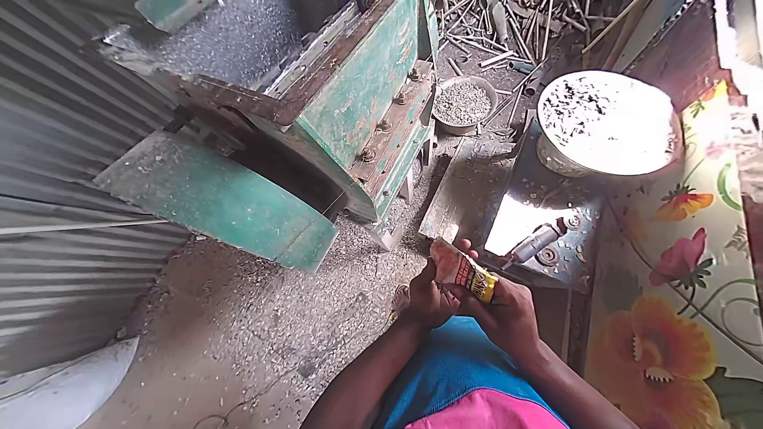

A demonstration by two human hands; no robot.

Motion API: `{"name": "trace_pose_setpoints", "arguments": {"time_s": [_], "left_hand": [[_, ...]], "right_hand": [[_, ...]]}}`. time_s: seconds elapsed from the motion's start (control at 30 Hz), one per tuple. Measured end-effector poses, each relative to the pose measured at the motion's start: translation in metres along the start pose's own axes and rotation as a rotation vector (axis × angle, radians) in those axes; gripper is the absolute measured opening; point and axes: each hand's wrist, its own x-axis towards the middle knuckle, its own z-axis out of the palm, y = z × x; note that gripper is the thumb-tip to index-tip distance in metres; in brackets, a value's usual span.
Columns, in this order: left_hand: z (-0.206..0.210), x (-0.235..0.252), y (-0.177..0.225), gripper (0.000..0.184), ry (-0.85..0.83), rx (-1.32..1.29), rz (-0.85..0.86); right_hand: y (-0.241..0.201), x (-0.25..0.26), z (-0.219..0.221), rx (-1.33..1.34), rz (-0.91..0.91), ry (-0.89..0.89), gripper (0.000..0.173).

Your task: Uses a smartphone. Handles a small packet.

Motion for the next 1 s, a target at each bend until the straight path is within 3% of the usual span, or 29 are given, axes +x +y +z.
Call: {"name": "trace_pose_setpoints", "arguments": {"time_s": [0.33, 0.5, 0.57, 0.67, 0.8, 0.9, 1.0], "left_hand": [[-0.004, 0.000, 0.003, 0.050, -0.015, -0.016, 0.014], [-0.010, 0.000, 0.007, 0.057, -0.118, -0.089, -0.047], [-0.006, 0.001, 0.010, 0.057, -0.159, -0.085, -0.031], [0.009, 0.002, 0.011, 0.057, -0.043, -0.020, 0.057], [0.013, 0.004, 0.016, 0.069, -0.070, -0.023, 0.049], [0.019, 0.006, 0.017, 0.081, -0.085, -0.055, 0.050], [0.021, 0.006, 0.018, 0.077, -0.070, -0.054, 0.058]], "right_hand": [[0.001, 0.000, 0.001, 0.036, 0.000, -0.022, 0.024], [0.008, 0.004, -0.007, 0.112, 0.029, -0.083, 0.026], [0.007, 0.006, -0.012, 0.089, 0.003, -0.080, 0.026], [-0.005, 0.008, -0.023, 0.016, -0.096, -0.006, 0.025], [-0.013, 0.006, -0.027, -0.045, -0.238, 0.086, 0.023], [0.005, 0.001, -0.016, -0.078, -0.240, -0.020, 0.026], [-0.007, 0.003, -0.022, -0.034, -0.245, 0.059, 0.023]]}}
